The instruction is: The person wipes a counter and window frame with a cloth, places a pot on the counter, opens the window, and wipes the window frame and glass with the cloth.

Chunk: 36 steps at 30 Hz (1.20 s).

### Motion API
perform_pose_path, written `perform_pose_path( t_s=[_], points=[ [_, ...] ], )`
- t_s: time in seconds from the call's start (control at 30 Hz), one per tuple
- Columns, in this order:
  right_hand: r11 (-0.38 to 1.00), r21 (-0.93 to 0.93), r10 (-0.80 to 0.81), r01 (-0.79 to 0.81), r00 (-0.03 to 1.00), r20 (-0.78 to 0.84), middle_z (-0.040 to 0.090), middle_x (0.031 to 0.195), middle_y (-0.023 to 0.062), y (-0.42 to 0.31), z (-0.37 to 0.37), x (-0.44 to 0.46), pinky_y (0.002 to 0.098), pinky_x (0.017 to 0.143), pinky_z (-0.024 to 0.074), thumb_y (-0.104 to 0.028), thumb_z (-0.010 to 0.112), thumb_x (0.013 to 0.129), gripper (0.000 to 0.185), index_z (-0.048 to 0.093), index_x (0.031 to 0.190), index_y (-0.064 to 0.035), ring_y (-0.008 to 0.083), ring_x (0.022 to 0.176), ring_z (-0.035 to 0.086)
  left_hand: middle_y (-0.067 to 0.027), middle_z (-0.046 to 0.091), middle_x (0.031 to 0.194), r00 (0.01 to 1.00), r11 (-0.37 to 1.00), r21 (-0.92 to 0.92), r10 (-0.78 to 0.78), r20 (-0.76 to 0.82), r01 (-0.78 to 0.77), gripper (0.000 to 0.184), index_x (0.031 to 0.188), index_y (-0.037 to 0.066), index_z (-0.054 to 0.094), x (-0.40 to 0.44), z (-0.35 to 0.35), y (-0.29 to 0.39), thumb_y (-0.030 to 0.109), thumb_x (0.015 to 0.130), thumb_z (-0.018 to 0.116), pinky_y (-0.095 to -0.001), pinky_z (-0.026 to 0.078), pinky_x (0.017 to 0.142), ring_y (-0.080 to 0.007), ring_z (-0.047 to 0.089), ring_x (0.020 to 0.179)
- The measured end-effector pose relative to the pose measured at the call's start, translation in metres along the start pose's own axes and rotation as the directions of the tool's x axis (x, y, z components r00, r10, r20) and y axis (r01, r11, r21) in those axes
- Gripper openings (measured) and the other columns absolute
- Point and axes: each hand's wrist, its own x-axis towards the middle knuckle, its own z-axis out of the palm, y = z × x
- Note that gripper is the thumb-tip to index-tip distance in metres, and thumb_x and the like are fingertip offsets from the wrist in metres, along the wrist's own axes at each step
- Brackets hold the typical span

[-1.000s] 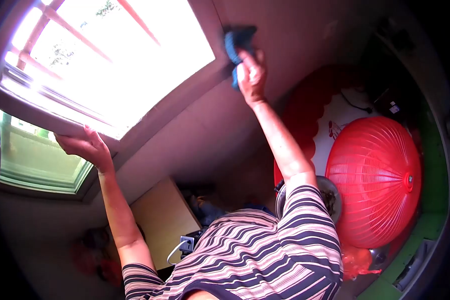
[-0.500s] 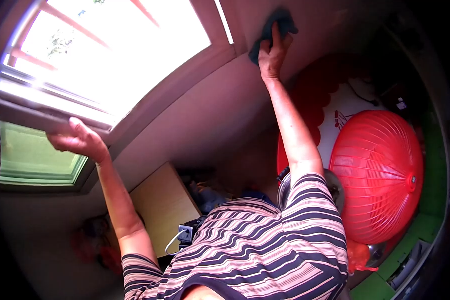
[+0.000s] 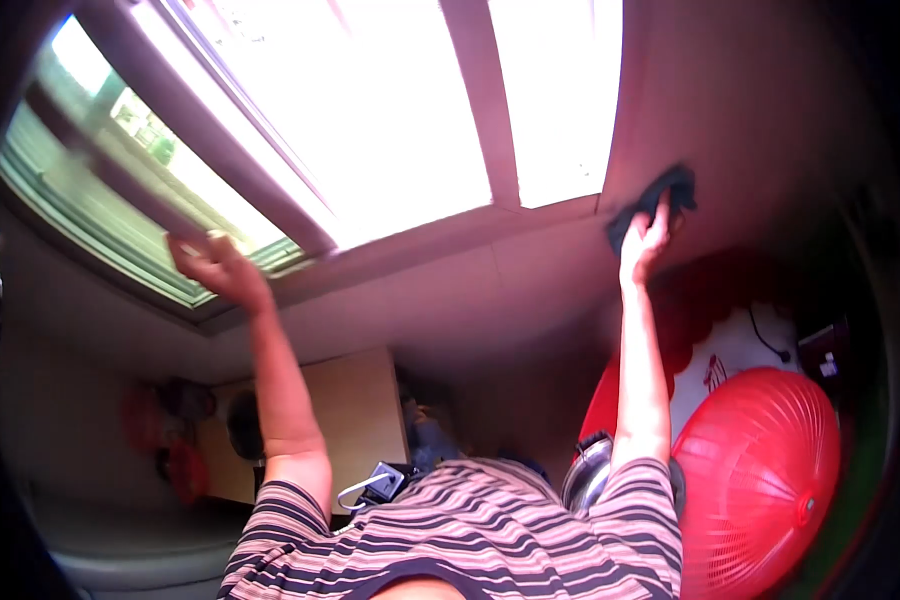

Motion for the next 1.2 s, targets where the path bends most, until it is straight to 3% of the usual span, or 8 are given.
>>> perform_pose_path(
  t_s=[0.2, 0.57, 0.73, 0.8, 0.83, 0.87, 0.93, 1.2],
  points=[
    [0.998, 0.01, 0.055, -0.054, 0.997, -0.049, 0.045, 0.11, 0.0234, -0.027, 0.007, -0.006, 0.0471, 0.09, 0.0445, -0.004, 0.049, 0.078, 0.058, 0.051, 0.136, -0.0109, 0.0403, 0.106, 0.05, -0.0301, 0.035, 0.138, 0.918, 0.582, 0.747, 0.385, 0.096, -0.322, 0.064, 0.139, -0.005, 0.035, 0.061, -0.107, -0.127, 0.04, 0.095, 0.048, -0.0491, 0.032, 0.103, -0.0452, 0.039, 0.124],
    [0.994, 0.023, -0.107, 0.105, 0.985, 0.133, 0.048, 0.114, 0.0214, -0.094, -0.007, -0.038, 0.0457, 0.097, 0.0407, -0.006, 0.051, 0.082, 0.042, 0.06, 0.124, -0.0052, 0.0391, 0.107, 0.052, -0.0317, 0.05, 0.116, 0.925, 0.545, 0.756, 0.311, 0.22, -0.362, 0.047, 0.118, -0.009, 0.047, 0.104, -0.167, -0.171, 0.031, 0.092, 0.046, -0.0536, 0.042, 0.082, -0.0476, 0.052, 0.098],
    [0.785, 0.055, -0.598, 0.617, 0.732, 0.327, 0.064, 0.1, 0.0091, -0.177, -0.018, -0.008, 0.0403, 0.084, 0.0445, -0.006, 0.061, 0.074, 0.027, 0.074, 0.097, -0.015, 0.0257, 0.098, 0.057, -0.037, 0.038, 0.133, 0.941, 0.656, 0.686, 0.308, 0.14, -0.316, 0.065, 0.136, -0.015, 0.029, 0.095, -0.158, -0.196, 0.034, 0.096, 0.04, -0.0556, 0.03, 0.1, -0.0495, 0.041, 0.118],
    [0.764, 0.293, -0.636, 0.575, 0.591, 0.496, 0.065, 0.091, 0.0071, -0.208, 0.002, 0.005, 0.0364, 0.074, 0.0463, -0.009, 0.057, 0.081, 0.023, 0.072, 0.097, -0.0142, 0.0234, 0.082, 0.061, -0.0366, 0.039, 0.132, 0.927, 0.675, 0.661, 0.365, 0.086, -0.327, 0.068, 0.135, -0.015, 0.03, 0.093, -0.152, -0.19, 0.04, 0.097, 0.038, -0.0556, 0.031, 0.099, -0.0493, 0.042, 0.116],
    [0.878, 0.186, -0.402, 0.441, 0.469, 0.786, 0.067, 0.091, 0.0103, -0.202, 0.02, -0.004, 0.0376, 0.075, 0.0467, -0.013, 0.056, 0.085, 0.02, 0.07, 0.1, -0.0098, 0.026, 0.079, 0.062, -0.0366, 0.039, 0.132, 0.929, 0.678, 0.661, 0.363, 0.078, -0.321, 0.068, 0.135, -0.015, 0.03, 0.092, -0.151, -0.19, 0.04, 0.097, 0.038, -0.0556, 0.031, 0.099, -0.0493, 0.042, 0.116],
    [0.731, 0.466, -0.657, 0.498, 0.331, 0.677, 0.066, 0.098, 0.0161, -0.168, 0.058, -0.019, 0.0398, 0.076, 0.0484, -0.018, 0.053, 0.09, 0.026, 0.065, 0.109, -0.0057, 0.0316, 0.085, 0.063, -0.0365, 0.039, 0.132, 0.916, 0.666, 0.659, 0.39, 0.091, -0.349, 0.069, 0.136, -0.015, 0.03, 0.091, -0.152, -0.19, 0.042, 0.098, 0.038, -0.0558, 0.03, 0.099, -0.0493, 0.042, 0.117],
    [0.686, 0.462, -0.618, 0.562, 0.114, 0.778, 0.066, 0.098, 0.0162, -0.177, 0.072, -0.046, 0.0398, 0.076, 0.0484, -0.018, 0.053, 0.09, 0.026, 0.065, 0.11, -0.0057, 0.0317, 0.085, 0.063, -0.0364, 0.039, 0.133, 0.904, 0.657, 0.655, 0.418, 0.097, -0.373, 0.071, 0.136, -0.015, 0.029, 0.093, -0.152, -0.192, 0.044, 0.098, 0.037, -0.056, 0.03, 0.099, -0.0493, 0.041, 0.117],
    [0.631, 0.39, -0.53, 0.67, 0.007, 0.848, 0.066, 0.099, 0.0165, -0.185, 0.019, -0.005, 0.04, 0.077, 0.0485, -0.018, 0.053, 0.09, 0.026, 0.065, 0.11, -0.0055, 0.0321, 0.086, 0.063, -0.0328, 0.053, 0.112, 0.864, 0.579, 0.662, 0.449, 0.227, -0.475, 0.073, 0.127, -0.012, 0.041, 0.1, -0.167, -0.181, 0.054, 0.095, 0.04, -0.0512, 0.044, 0.083, -0.0484, 0.054, 0.098]
  ],
)
